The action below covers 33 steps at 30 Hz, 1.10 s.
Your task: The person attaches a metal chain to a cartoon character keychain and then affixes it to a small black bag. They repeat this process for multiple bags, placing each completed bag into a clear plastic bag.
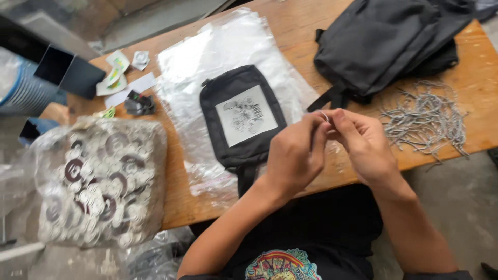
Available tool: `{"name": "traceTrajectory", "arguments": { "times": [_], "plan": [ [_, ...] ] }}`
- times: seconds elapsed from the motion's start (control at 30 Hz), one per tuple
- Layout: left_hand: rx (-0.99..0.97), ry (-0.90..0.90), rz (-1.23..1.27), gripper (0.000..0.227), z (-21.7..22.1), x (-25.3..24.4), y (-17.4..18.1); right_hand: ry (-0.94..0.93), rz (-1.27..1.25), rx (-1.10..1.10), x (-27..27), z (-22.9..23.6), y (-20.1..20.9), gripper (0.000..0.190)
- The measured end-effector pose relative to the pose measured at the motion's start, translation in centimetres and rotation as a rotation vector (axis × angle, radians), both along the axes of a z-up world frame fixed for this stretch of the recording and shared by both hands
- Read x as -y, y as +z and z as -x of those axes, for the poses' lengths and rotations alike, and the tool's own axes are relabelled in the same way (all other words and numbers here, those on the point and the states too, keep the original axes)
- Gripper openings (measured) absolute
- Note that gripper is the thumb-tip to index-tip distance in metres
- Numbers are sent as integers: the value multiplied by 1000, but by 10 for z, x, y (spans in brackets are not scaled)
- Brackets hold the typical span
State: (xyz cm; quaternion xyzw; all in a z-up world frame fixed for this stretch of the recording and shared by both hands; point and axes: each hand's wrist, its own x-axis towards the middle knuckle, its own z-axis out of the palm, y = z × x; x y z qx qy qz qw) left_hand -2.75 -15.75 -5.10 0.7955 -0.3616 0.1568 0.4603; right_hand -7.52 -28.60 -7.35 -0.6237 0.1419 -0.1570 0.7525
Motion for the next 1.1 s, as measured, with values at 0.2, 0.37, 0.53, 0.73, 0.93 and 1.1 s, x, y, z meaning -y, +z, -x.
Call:
{"name": "traceTrajectory", "arguments": {
  "times": [0.2, 0.37, 0.53, 0.73, 0.93, 1.1],
  "plan": [
    [26, 31, -49, 12, 16, -64, -18, 184, -571, -30, -44, -34, 32, 14],
    [42, 131, 27, 12, 16, -136, -3, 550, -548, -45, -115, -61, 91, 12],
    [-10, 273, 45, 10, 6, -229, 25, 703, -210, -31, -198, -111, 99, 17],
    [-135, 604, -211, 9, -25, -339, 34, 797, 635, 156, -316, -158, 74, 8],
    [-147, 881, -155, 3, -40, -397, 27, 800, 1268, 439, -415, -213, 31, 35],
    [8, 858, -30, 8, -37, -404, 27, 899, 1514, 228, -444, -217, 31, 46]
  ]
}}
